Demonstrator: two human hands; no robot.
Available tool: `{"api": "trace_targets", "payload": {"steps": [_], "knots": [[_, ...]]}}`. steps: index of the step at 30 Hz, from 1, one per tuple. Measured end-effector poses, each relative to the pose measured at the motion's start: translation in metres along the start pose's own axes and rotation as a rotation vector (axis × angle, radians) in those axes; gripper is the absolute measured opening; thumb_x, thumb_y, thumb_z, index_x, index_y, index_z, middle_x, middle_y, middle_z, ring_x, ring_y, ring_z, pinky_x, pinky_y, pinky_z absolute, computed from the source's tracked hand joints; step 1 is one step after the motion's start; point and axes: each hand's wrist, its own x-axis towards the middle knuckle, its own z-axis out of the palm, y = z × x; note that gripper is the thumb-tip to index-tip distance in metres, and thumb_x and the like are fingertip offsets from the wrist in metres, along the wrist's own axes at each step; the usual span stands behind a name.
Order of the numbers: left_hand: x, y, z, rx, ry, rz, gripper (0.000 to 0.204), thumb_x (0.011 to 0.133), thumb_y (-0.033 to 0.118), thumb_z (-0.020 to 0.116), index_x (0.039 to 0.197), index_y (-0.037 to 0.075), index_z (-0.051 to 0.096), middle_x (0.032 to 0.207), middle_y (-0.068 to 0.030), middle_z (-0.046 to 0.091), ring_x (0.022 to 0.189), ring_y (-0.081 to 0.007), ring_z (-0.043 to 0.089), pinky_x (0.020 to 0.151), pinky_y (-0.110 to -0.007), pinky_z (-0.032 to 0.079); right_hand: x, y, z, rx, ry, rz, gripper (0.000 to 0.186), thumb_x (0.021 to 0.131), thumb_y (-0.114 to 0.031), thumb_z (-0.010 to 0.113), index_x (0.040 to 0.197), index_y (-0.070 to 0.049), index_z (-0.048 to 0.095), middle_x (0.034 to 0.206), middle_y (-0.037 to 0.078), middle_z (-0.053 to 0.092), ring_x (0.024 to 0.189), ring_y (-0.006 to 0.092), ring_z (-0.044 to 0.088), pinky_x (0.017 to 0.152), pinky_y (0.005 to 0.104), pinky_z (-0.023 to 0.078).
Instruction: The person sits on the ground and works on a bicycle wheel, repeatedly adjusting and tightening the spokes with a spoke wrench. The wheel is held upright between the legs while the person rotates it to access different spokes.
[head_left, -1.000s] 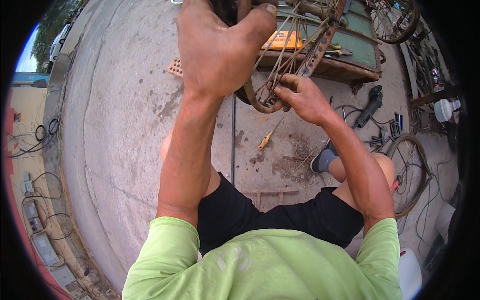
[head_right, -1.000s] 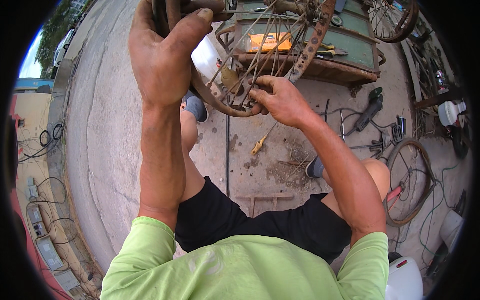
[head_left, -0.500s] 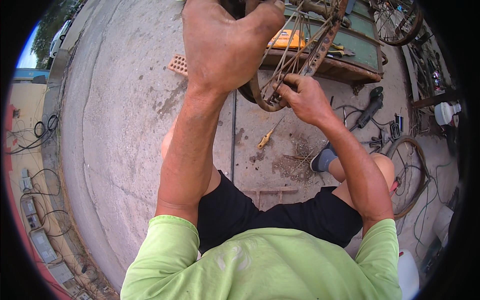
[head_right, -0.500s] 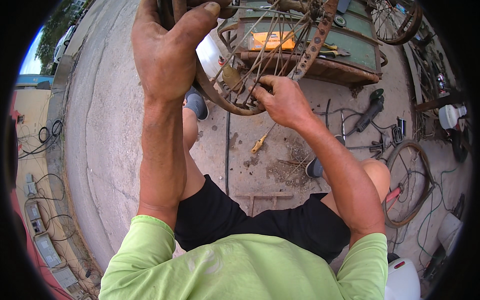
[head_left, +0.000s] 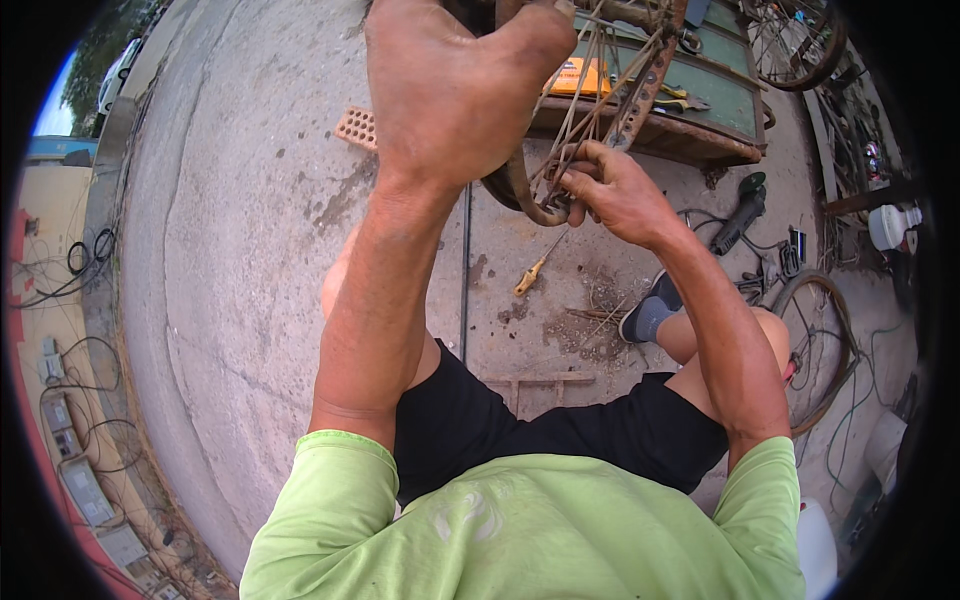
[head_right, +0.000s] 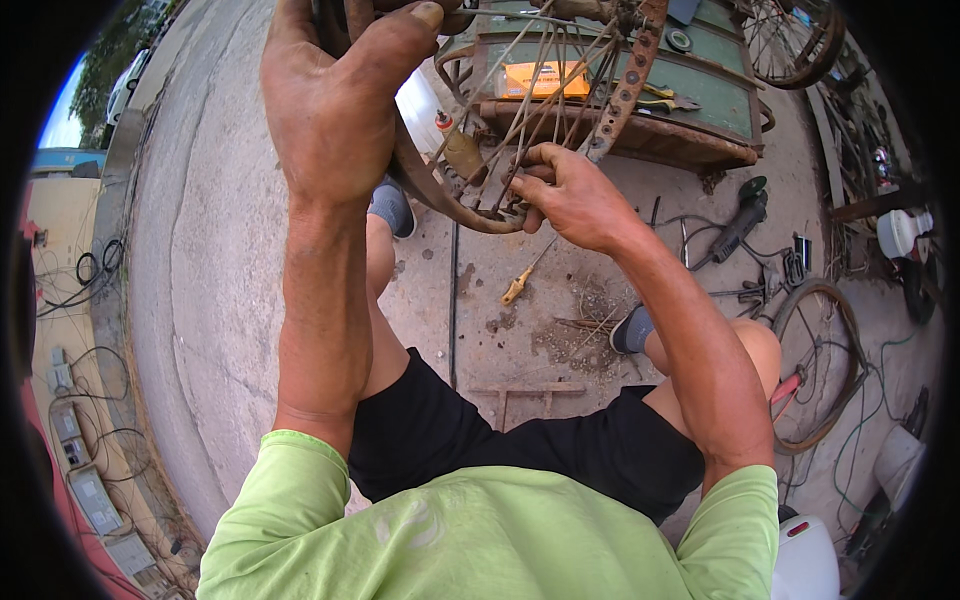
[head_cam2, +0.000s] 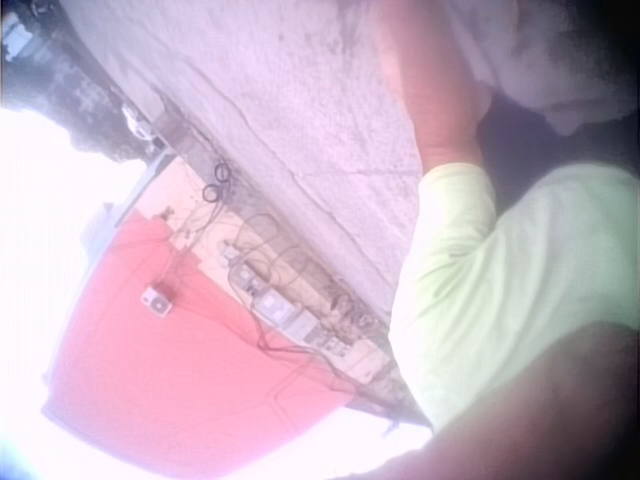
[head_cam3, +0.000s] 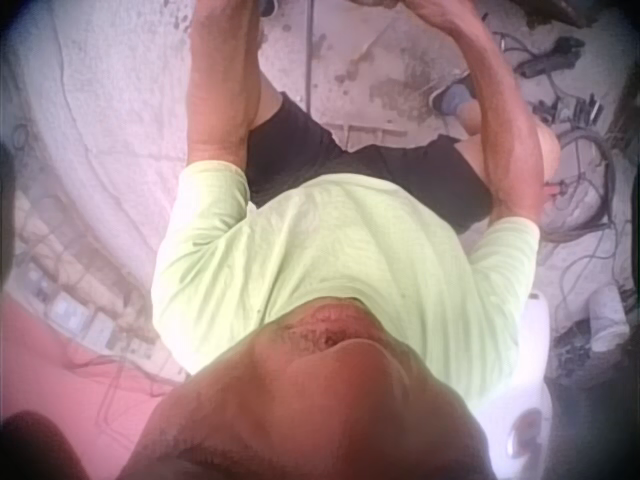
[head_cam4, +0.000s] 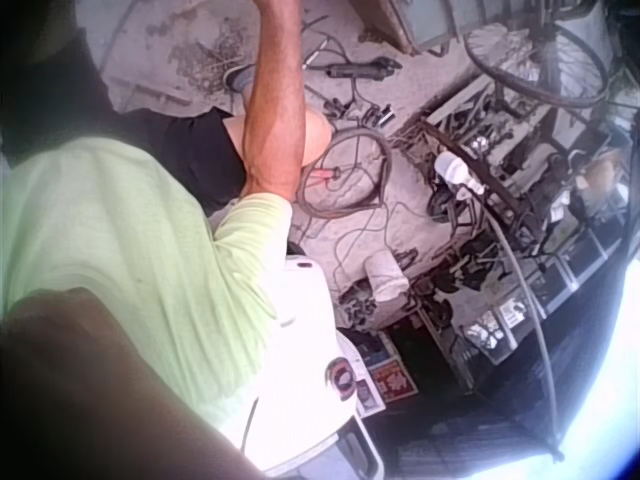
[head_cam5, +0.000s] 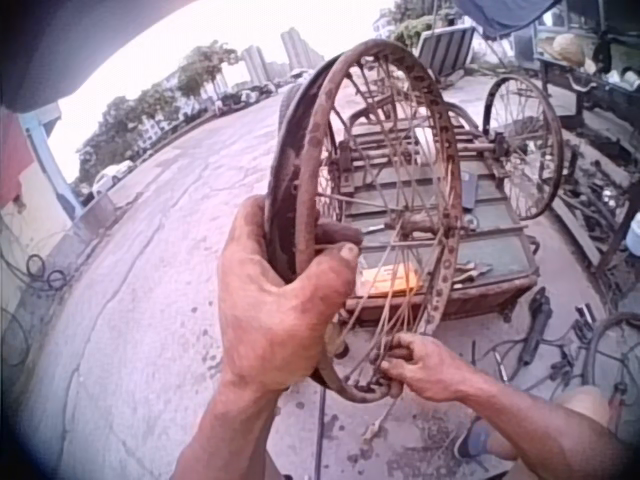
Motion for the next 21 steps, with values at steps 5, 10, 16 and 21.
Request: {"api": "trace_targets", "payload": {"steps": [5, 10, 16, 21], "knots": [[-0.002, -0.011, -0.008, -0.094, -0.057, 0.102, 0.042, 0.084, 0.014, 0.075, 0.116, -0.005, 0.055, 0.097, -0.0088, 0.068, 0.082, -0.0111, 0.063, 0.076, -0.028, 0.054, 0.001, 0.004, -0.004, 0.002, -0.032, 0.013, 0.037, 0.105, -0.020, 0.060, 0.132, 0.005, 0.061, 0.098, 0.008, 0.071, 0.073, 0.0100, 0.069, 0.064, 0.0273, 0.051], [-0.001, -0.015, -0.008, -0.090, -0.052, 0.102, 0.042, 0.084, 0.013, 0.074, 0.116, -0.005, 0.055, 0.097, -0.0086, 0.068, 0.082, -0.0113, 0.062, 0.076, -0.028, 0.054, 0.003, 0.009, -0.007, 0.005, -0.044, -0.024, 0.036, 0.105, -0.018, 0.058, 0.133, 0.006, 0.061, 0.096, 0.007, 0.072, 0.074, 0.0107, 0.070, 0.064, 0.0283, 0.051], [-0.003, -0.012, -0.005, -0.096, -0.055, 0.111, 0.041, 0.085, 0.012, 0.075, 0.116, -0.004, 0.054, 0.097, -0.0089, 0.069, 0.081, -0.0112, 0.063, 0.075, -0.028, 0.054, 0.005, 0.013, -0.004, -0.165, -0.005, -0.084, 0.032, 0.104, -0.014, 0.057, 0.126, 0.007, 0.065, 0.087, 0.011, 0.071, 0.070, 0.0136, 0.067, 0.067, 0.0327, 0.053], [-0.002, -0.014, -0.003, -0.085, -0.043, 0.085, 0.040, 0.085, 0.010, 0.074, 0.117, -0.003, 0.054, 0.097, -0.0093, 0.069, 0.082, -0.0111, 0.064, 0.076, -0.027, 0.054, 0.004, 0.012, -0.001, -0.193, 0.030, -0.112, 0.028, 0.103, -0.013, 0.056, 0.121, 0.006, 0.066, 0.075, 0.009, 0.068, 0.066, 0.0136, 0.064, 0.065, 0.0345, 0.051]]}}
